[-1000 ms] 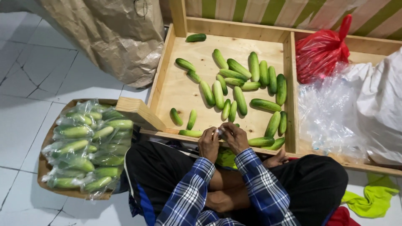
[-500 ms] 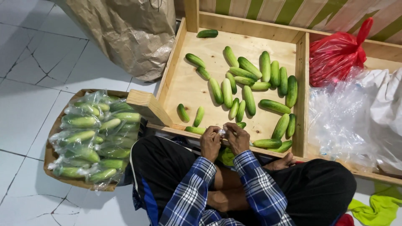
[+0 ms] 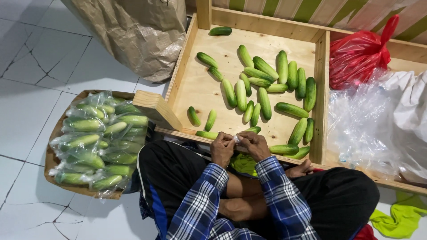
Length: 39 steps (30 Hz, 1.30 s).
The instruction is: Sorting cucumbers from a box onto a tray and then placing them into individual plastic bags.
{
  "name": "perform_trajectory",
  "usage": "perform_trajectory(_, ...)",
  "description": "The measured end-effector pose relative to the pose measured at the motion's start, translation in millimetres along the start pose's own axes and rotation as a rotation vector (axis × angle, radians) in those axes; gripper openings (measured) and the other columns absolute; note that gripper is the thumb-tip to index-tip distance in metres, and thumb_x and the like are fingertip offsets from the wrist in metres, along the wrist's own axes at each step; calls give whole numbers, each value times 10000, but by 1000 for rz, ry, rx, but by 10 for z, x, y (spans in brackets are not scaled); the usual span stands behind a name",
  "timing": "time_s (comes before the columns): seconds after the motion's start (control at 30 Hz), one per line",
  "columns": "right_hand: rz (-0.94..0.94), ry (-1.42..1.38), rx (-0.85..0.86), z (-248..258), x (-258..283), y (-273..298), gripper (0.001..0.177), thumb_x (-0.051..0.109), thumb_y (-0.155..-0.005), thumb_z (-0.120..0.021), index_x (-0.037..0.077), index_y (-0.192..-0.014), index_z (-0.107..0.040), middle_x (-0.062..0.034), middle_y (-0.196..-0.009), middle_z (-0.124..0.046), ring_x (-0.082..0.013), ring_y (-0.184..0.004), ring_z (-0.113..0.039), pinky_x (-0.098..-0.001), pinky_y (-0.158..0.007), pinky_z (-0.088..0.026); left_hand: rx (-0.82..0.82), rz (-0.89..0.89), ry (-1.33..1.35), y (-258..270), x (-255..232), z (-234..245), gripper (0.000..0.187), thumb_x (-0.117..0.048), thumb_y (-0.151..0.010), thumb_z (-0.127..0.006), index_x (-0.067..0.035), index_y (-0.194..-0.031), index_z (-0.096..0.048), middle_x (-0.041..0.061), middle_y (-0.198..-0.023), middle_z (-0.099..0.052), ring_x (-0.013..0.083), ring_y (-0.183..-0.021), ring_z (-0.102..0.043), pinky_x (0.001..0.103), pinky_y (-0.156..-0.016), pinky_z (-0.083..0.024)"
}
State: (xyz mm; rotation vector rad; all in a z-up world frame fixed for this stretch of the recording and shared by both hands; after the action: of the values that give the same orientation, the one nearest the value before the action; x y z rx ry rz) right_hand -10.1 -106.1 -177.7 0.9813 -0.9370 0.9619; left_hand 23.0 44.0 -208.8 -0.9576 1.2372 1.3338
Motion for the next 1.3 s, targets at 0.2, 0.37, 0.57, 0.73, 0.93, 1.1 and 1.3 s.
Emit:
perform_trajectory(0.2,218,-155,-13,-25,-96,55,262,79,-821,-865,16,-1070,-812,-223,-1134,-767,-380,-1138,-694,-522,-1056,-486,44,97,209,-177,333,-12,82,-18,-840,-750,-46,-879,-684,137,-857,-795,180,-754,-768,291,-696,-625)
perform_trajectory(0.37,169,-123,-23,-40,-74,27,240,176,-843,-872,35,-1031,-823,-165,-1122,-771,-331,-1119,-700,-466,-1033,-505,149,89,212,-219,244,18,41,-24,-858,-741,-35,-886,-713,120,-915,-786,210,-806,-769,320,-736,-629)
perform_trajectory(0.57,122,-186,-28,-47,-206,-104,197,177,-823,-875,60,-975,-828,-140,-1108,-772,-282,-1116,-692,-441,-1041,-491,163,15,157,-130,184,15,30,-96,-910,-706,-89,-938,-716,132,-962,-758,250,-858,-777,383,-782,-635)
perform_trajectory(0.73,68,-181,39,18,-359,-269,224,159,-798,-870,44,-986,-828,-164,-1228,-716,-321,-1181,-645,-480,-1075,-462,125,-41,81,-134,128,-8,53,-60,-903,-690,-95,-930,-719,135,-950,-753,276,-843,-776,386,-739,-636)
perform_trajectory(0.93,-20,-174,110,88,54,-170,259,160,-766,-888,42,-988,-823,-176,-1336,-666,-333,-1209,-615,-485,-1063,-466,124,19,233,-203,132,25,84,-31,-848,-793,-43,-921,-753,134,-899,-740,186,-766,-739,338,-698,-629)
perform_trajectory(1.1,-72,-210,96,46,38,-173,233,168,-762,-903,63,-955,-826,-146,-1356,-657,-294,-1194,-596,-436,-1034,-477,159,129,364,-167,139,30,83,-78,-838,-831,-39,-885,-774,118,-868,-748,158,-728,-734,289,-671,-629)
perform_trajectory(1.3,-120,-313,78,-10,85,-162,204,137,-770,-889,33,-934,-826,-163,-1381,-622,-333,-1219,-611,-466,-1052,-490,145,94,403,-118,207,-43,130,-32,-918,-711,50,-1013,-744,169,-1053,-710,199,-853,-733,302,-765,-645)
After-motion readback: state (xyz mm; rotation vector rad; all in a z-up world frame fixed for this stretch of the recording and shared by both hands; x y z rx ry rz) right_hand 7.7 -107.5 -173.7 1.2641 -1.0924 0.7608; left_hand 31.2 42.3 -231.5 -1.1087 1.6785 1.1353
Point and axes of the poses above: each hand's wrist, its own y-axis away from the middle knuckle, its own z-axis out of the back of the hand, x = y × z, the point moved 1 cm from there along -y, towards the middle knuckle
